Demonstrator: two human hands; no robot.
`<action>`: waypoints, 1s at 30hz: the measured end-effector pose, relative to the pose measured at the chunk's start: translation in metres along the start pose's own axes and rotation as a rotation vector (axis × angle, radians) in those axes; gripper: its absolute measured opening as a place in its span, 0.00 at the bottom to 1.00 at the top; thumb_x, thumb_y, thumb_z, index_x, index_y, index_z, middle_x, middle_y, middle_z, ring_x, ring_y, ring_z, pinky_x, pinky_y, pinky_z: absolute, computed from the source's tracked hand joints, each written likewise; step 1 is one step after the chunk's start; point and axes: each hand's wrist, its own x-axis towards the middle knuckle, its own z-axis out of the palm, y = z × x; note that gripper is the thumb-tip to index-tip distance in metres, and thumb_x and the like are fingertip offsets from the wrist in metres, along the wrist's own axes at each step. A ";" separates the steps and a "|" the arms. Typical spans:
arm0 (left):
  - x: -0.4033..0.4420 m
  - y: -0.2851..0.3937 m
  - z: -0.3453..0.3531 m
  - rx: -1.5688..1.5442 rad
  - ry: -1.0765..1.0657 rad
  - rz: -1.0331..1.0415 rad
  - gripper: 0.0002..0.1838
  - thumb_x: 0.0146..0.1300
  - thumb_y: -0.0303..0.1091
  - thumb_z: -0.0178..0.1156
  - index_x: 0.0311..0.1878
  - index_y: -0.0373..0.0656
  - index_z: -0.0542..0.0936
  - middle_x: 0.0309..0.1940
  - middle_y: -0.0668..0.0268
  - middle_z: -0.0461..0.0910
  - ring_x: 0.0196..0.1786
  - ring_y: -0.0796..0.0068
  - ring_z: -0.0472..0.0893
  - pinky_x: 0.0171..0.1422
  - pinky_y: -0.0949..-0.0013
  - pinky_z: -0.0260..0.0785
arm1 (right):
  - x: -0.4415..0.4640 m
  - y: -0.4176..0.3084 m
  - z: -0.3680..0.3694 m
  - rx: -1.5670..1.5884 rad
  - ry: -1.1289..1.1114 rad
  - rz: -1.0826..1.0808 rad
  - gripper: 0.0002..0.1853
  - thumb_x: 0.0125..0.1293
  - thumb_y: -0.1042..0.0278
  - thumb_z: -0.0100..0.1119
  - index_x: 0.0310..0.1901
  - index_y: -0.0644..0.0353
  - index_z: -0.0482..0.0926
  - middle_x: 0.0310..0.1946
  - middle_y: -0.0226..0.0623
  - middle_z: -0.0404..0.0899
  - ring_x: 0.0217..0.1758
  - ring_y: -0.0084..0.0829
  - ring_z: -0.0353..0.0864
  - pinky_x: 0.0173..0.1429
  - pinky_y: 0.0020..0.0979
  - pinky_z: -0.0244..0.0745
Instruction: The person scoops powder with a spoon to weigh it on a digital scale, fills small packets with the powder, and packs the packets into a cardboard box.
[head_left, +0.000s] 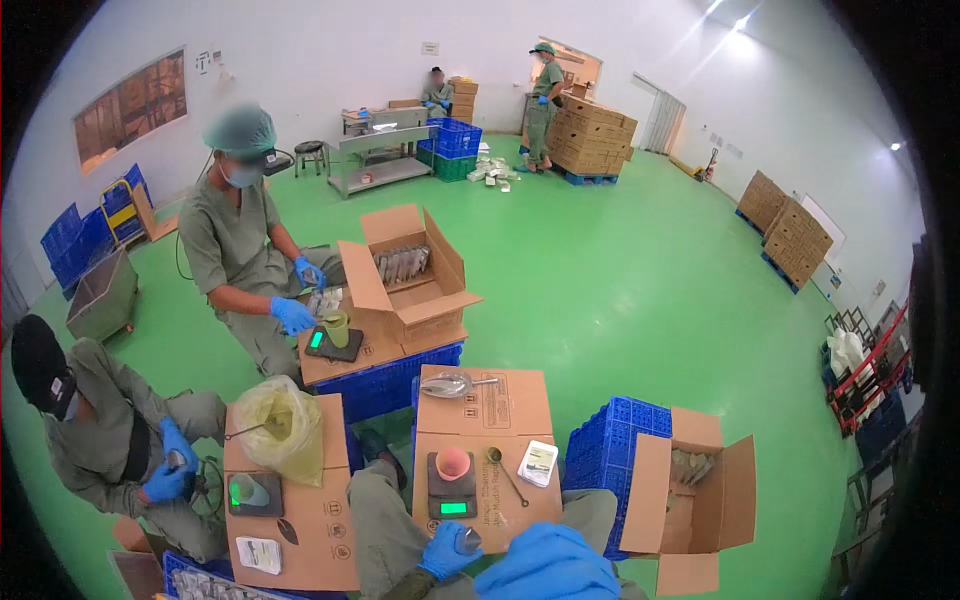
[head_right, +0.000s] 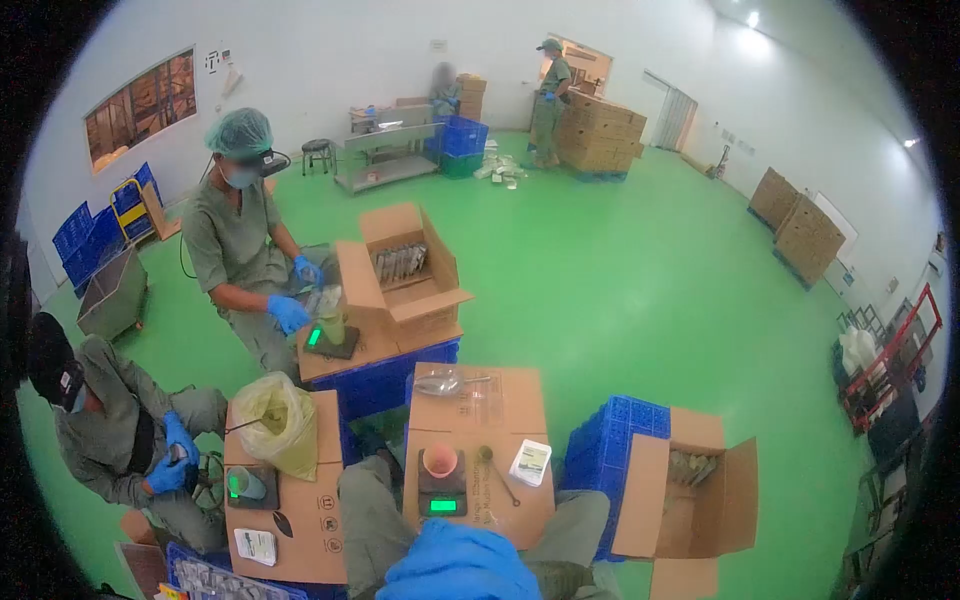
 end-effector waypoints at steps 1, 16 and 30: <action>0.002 0.001 -0.001 -0.031 0.010 0.006 0.32 0.52 0.53 0.77 0.51 0.43 0.75 0.48 0.56 0.71 0.54 0.54 0.74 0.62 0.54 0.69 | 0.000 0.001 0.002 0.000 0.004 0.001 0.13 0.67 0.65 0.61 0.48 0.63 0.84 0.41 0.41 0.86 0.47 0.38 0.85 0.48 0.35 0.78; 0.004 -0.002 -0.006 -0.125 0.084 -0.024 0.33 0.52 0.50 0.78 0.51 0.40 0.73 0.47 0.55 0.72 0.52 0.51 0.74 0.58 0.53 0.70 | -0.209 0.215 -0.003 -0.616 0.199 0.965 0.15 0.67 0.63 0.63 0.51 0.62 0.83 0.43 0.42 0.85 0.48 0.43 0.85 0.50 0.39 0.79; 0.014 -0.001 -0.006 -0.117 0.151 0.073 0.30 0.51 0.46 0.78 0.49 0.41 0.74 0.44 0.55 0.73 0.49 0.52 0.75 0.57 0.55 0.70 | -0.454 0.301 0.012 -1.019 -0.213 1.378 0.10 0.65 0.62 0.59 0.35 0.60 0.82 0.33 0.52 0.82 0.39 0.54 0.83 0.46 0.52 0.77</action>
